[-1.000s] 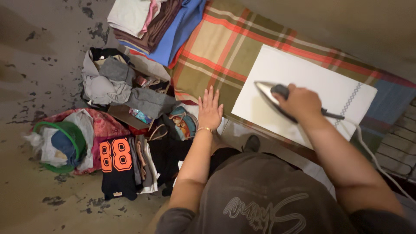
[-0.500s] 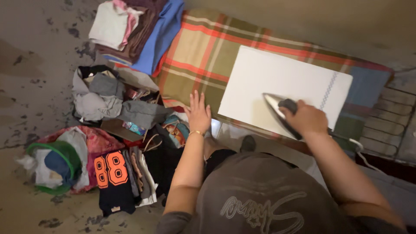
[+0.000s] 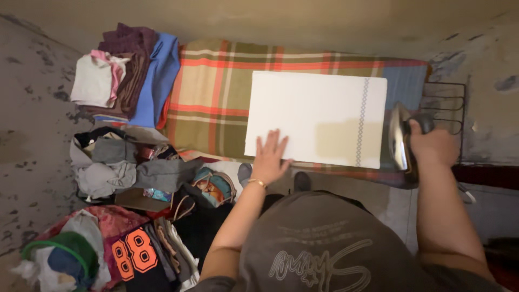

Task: The person irons a white cloth on a plaid-covered ironing board. They repeatedly smooth the fabric with an iron, lift and reposition the cloth, and continue ironing different sections until the end of the clip.

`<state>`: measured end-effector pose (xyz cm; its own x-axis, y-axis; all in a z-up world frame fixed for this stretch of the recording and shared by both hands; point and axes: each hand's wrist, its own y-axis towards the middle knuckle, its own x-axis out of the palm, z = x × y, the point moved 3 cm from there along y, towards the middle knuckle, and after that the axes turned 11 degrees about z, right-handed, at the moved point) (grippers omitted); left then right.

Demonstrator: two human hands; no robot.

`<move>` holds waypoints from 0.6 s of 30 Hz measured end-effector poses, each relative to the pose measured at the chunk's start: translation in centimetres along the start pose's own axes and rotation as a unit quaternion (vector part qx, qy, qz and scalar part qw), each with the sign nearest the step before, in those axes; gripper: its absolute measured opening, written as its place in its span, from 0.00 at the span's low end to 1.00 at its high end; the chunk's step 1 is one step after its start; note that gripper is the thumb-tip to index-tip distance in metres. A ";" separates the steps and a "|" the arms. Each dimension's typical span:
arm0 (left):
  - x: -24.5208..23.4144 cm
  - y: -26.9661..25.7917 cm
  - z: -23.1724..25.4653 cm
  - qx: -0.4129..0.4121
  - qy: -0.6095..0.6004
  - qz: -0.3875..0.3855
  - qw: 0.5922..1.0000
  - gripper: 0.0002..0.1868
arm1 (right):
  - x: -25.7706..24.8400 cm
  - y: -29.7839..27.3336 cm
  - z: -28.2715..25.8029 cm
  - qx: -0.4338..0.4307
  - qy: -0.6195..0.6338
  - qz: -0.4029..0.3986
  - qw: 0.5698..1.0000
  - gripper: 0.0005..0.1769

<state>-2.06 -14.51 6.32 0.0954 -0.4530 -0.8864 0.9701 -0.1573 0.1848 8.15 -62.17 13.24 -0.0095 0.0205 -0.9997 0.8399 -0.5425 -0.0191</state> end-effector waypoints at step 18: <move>6.0 2.0 6.9 0.176 0.030 -0.021 0.984 0.36 | 2.4 9.4 4.7 0.051 0.032 0.026 0.998 0.45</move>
<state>-1.07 -23.63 4.31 0.0797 -0.3882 -0.9181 0.8372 -0.4739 0.2731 13.47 -71.16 10.61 0.0702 0.0417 -0.9967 0.7785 -0.6270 0.0286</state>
